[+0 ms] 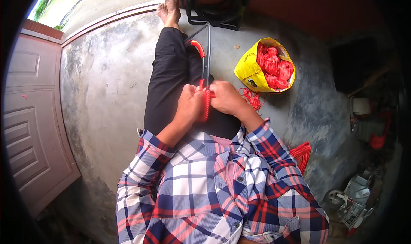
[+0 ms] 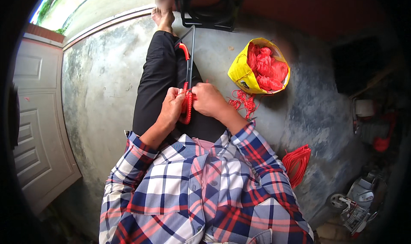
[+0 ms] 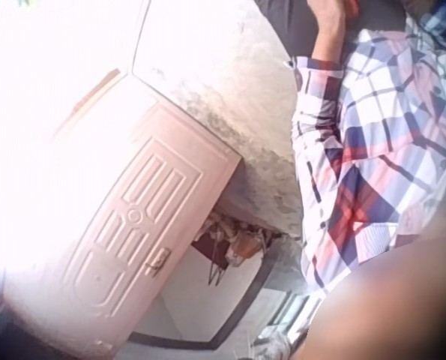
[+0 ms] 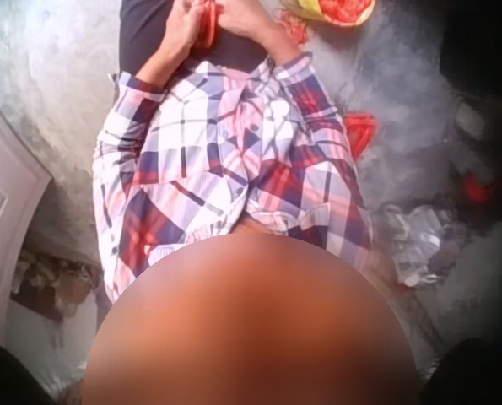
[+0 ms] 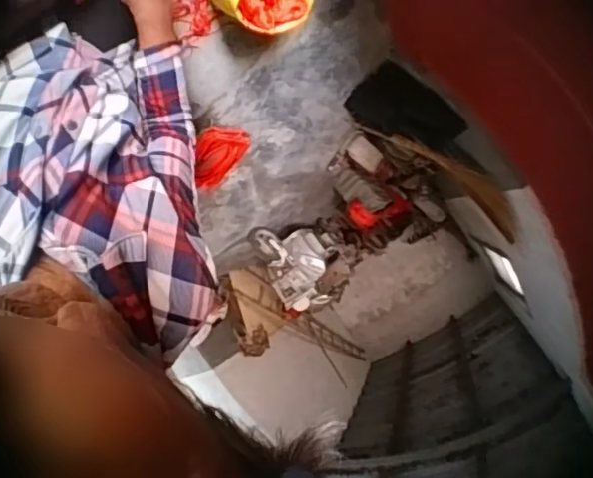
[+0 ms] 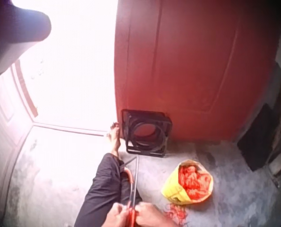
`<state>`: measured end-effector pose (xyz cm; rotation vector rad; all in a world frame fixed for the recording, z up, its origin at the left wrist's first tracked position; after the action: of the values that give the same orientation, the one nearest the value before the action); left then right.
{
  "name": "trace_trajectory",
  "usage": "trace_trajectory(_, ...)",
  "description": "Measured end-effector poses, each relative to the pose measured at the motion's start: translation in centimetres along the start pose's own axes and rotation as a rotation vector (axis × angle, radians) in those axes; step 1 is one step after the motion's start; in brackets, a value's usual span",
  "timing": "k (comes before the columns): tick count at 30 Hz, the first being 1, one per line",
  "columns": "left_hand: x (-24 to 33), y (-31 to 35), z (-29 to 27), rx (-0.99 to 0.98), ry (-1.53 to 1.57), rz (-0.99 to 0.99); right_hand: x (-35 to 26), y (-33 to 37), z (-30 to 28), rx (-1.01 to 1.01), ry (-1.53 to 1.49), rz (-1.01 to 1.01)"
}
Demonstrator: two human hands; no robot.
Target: The person bundles long red plastic or fabric strips into coils by hand.
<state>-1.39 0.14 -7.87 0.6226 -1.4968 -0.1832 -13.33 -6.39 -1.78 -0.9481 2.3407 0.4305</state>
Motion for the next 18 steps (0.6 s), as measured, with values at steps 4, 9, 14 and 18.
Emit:
trace_trajectory(4,2.8,0.4,-0.5,0.057,-0.12,0.086,0.5,-0.4,0.1,0.041,-0.147,0.097)
trace_trajectory(9,15.0,6.5,0.2,0.223,-0.643,1.076,-2.5,0.8,-5.6,0.351,-0.565,-0.018)
trace_trajectory(14,16.0,6.1,1.9,0.053,-0.357,1.034,-2.7,1.2,-6.5,0.46,-0.265,-0.198)
trace_trajectory(18,10.8,0.1,-0.5,-0.02,0.171,0.203,2.2,4.0,-10.4,0.449,-1.464,0.205)
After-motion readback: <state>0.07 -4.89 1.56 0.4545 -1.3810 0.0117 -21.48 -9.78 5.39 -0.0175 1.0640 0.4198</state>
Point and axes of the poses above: each hand's wrist, its own y-axis away from the middle knuckle, its own z-axis out of the palm, x = y × z, the point moved 7 cm from there along -y, towards the middle knuckle
